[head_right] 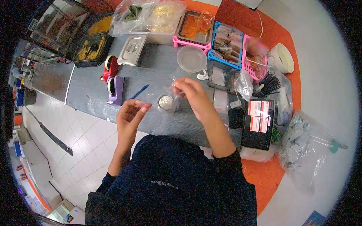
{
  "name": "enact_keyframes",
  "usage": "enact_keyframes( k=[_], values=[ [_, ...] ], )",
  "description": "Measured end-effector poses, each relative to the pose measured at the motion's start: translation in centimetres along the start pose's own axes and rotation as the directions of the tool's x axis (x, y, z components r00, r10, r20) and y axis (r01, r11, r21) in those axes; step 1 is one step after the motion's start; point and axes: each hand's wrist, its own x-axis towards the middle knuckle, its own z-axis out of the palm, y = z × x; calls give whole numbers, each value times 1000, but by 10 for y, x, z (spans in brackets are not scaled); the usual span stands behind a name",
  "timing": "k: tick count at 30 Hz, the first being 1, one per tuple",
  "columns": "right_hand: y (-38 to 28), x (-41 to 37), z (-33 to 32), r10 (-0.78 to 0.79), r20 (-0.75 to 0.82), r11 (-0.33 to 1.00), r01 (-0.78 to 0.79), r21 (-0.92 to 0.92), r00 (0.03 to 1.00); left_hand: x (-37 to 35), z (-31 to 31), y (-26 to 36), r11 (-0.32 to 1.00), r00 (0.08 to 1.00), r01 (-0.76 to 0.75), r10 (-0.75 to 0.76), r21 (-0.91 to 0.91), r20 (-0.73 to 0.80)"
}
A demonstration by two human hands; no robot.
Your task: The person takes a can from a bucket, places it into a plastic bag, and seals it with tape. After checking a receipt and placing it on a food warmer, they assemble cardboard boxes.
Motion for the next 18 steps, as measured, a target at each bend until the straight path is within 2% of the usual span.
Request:
enact_keyframes(
  k=[2,3,4,5,6,8,9,10,11,12,14,15,17,18],
  values=[
    [-8,-11,1,75,140,942,-24,-335,987,0,2,0,999,1000,-21,20,-45,-7],
    [-11,-14,-3,75,140,942,-24,-335,987,0,2,1,999,1000,-21,21,-45,-8],
    [-15,-17,-10,79,160,759,45,-650,984,0,1,1,999,999,-40,40,-28,-21],
    [-19,-19,-15,90,177,472,115,-874,980,1,1,1,998,998,-59,59,-10,-33],
    [-25,-20,-17,89,178,472,116,-874,980,1,-1,1,998,998,-61,60,-11,-33],
    [-37,-22,-17,12,294,161,289,-944,956,1,-5,-2,999,999,-39,39,-9,2],
    [-39,-20,-17,12,295,161,290,-944,955,2,-8,-6,999,999,-39,39,-9,1],
    [-41,-16,-16,-123,386,374,402,-836,915,5,-12,-11,965,984,-177,175,196,28],
    [-42,-14,-15,-272,435,545,510,-665,858,6,-13,-15,869,951,-306,299,388,81],
    [-38,-11,-16,-272,441,544,515,-662,855,8,-12,-16,868,950,-308,303,390,76],
    [-25,-6,-17,-222,346,791,375,-482,912,11,-7,-18,856,934,-349,353,381,61],
    [-25,-7,-15,-222,353,792,379,-479,909,12,-2,-21,918,946,-320,322,236,29],
    [-27,-12,-7,-91,113,703,145,-696,989,12,3,-25,924,944,-323,328,203,10],
    [-25,-14,-6,-91,116,706,146,-693,989,12,4,-25,932,944,-325,330,163,-2]
  ],
)
